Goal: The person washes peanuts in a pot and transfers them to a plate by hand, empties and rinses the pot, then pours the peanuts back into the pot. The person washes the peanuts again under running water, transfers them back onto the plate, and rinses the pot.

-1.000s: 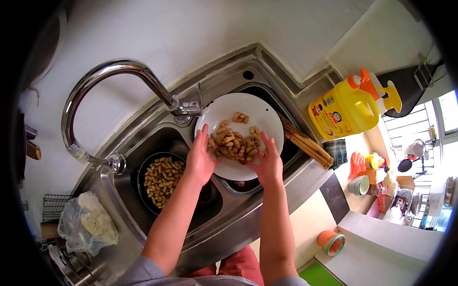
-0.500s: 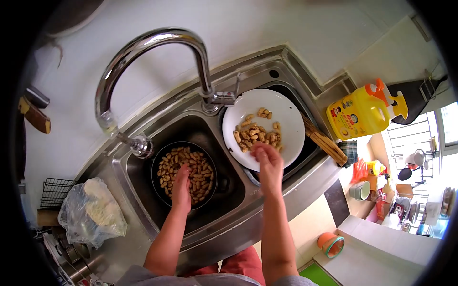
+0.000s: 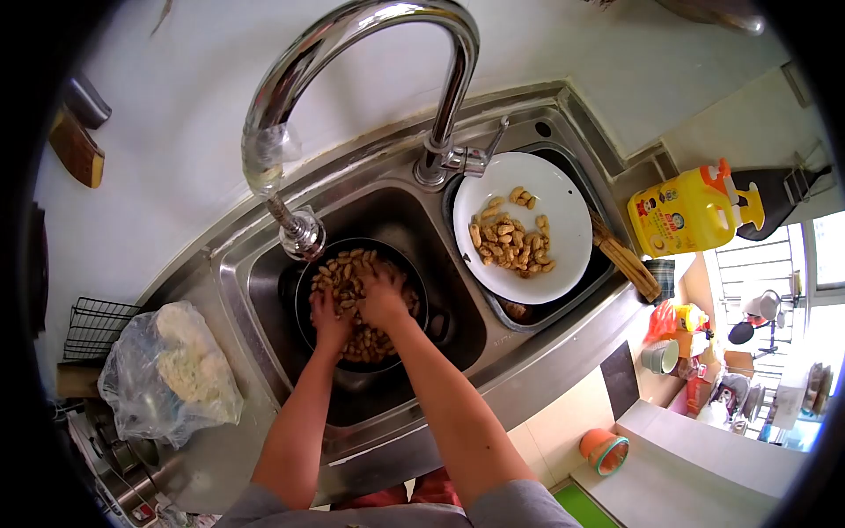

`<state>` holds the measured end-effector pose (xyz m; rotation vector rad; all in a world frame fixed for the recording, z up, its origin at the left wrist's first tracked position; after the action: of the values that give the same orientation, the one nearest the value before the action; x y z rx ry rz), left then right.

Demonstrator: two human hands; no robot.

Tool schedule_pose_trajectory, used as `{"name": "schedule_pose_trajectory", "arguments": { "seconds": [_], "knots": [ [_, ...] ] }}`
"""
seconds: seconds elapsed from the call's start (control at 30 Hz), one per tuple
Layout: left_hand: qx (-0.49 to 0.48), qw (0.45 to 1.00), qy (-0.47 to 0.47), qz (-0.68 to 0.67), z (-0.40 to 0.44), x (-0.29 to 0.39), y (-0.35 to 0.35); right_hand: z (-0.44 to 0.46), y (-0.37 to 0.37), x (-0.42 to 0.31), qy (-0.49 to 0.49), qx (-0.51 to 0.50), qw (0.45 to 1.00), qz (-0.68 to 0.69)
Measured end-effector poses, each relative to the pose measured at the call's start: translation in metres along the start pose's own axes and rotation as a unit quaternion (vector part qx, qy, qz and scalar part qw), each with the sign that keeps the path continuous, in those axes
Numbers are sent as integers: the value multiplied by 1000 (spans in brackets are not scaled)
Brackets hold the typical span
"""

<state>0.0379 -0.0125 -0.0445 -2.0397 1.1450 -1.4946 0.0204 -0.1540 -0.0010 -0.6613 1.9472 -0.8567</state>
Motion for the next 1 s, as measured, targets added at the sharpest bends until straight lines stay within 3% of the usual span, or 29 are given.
{"name": "schedule_pose_trajectory", "arguments": {
  "seconds": [0.03,0.07,0.1,0.17,0.27,0.33,0.4,0.47,0.5,0.63,0.7,0.73,0.8,0.87,0.93,1.0],
  "knots": [
    [-36,993,26,109,-1,-3,4,-7,6,-4,-19,-83,993,-85],
    [-81,989,29,116,-6,-7,7,-14,16,-3,-40,-113,986,-116],
    [-82,990,28,115,-12,-2,1,-13,25,6,-40,-114,986,-117],
    [-141,960,21,243,-24,8,-11,-9,38,27,-119,-179,972,-95],
    [-117,958,34,260,-26,-6,-6,-6,23,33,-61,-177,962,-200],
    [-103,961,44,253,-29,3,-10,-25,14,19,-57,-148,971,-181],
    [-197,938,98,267,-37,27,-18,-31,11,16,-56,-120,978,-163],
    [-191,929,107,298,-30,23,-19,-29,14,24,-156,-218,946,-183],
    [-187,918,117,329,-26,17,-19,-26,12,30,-158,-218,946,-183],
    [-80,940,146,297,-16,-1,-11,-21,10,39,-119,-198,946,-226],
    [-139,950,151,234,-24,12,-15,-27,2,29,-109,-179,950,-231],
    [-138,951,149,234,-27,18,-19,-36,-17,11,-113,-231,946,-199],
    [-253,955,134,80,-30,24,-25,-34,-17,10,-123,-283,936,-168],
    [-247,959,107,86,-22,27,-30,-18,6,39,-157,-321,934,-19],
    [-241,963,78,95,-20,23,-34,-13,-3,42,-123,-282,951,-14],
    [-29,982,141,123,-17,20,-35,-5,-7,36,-86,-239,967,-9]
  ]
}}
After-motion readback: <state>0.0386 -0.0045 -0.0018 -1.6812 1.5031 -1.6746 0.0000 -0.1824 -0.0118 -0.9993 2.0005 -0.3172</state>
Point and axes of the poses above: each hand's wrist, its own z-axis towards the middle knuckle, its own y-axis out of the palm, x = y × z, the point moved 1 cm from there along z, towards the middle knuckle, and after that the axes turned 3 degrees about x, right-handed, at the moved point
